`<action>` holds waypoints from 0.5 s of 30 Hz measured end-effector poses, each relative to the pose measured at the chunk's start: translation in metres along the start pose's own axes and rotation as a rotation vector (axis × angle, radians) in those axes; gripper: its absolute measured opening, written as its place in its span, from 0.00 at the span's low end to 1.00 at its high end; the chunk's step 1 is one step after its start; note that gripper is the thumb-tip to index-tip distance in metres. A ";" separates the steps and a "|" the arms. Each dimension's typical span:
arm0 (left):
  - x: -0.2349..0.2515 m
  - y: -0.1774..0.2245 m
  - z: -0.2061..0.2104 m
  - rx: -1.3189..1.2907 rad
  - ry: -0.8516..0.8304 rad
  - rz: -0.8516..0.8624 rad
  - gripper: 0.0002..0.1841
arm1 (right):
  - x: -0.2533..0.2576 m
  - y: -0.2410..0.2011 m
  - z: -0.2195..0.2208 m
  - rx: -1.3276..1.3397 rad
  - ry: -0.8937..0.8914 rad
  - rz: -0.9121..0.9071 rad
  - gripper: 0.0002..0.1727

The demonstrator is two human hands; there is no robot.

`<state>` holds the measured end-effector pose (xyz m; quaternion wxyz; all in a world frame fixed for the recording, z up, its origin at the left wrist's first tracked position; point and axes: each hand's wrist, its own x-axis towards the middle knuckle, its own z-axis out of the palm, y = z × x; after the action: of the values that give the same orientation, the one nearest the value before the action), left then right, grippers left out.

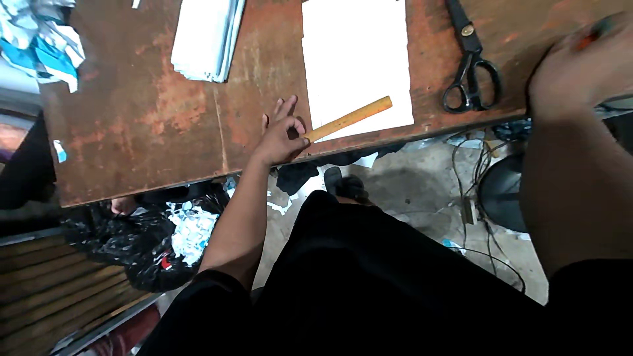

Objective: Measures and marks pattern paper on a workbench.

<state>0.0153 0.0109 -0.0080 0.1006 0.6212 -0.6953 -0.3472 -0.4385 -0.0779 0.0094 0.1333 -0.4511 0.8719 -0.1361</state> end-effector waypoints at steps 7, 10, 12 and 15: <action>0.001 -0.001 0.002 0.002 0.007 -0.007 0.13 | 0.001 0.001 0.003 0.041 -0.010 0.004 0.31; 0.001 0.003 0.005 0.030 0.025 -0.029 0.14 | -0.001 0.000 0.000 0.026 -0.020 -0.008 0.31; 0.001 0.005 0.006 0.053 0.025 -0.041 0.15 | -0.002 0.000 0.000 0.022 -0.024 0.002 0.31; 0.002 0.007 0.006 0.061 0.025 -0.051 0.15 | -0.002 -0.001 0.000 0.015 -0.004 0.016 0.32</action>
<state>0.0063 0.0108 -0.0088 0.0815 0.6459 -0.6880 -0.3206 -0.4369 -0.0769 0.0099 0.1397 -0.4436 0.8741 -0.1405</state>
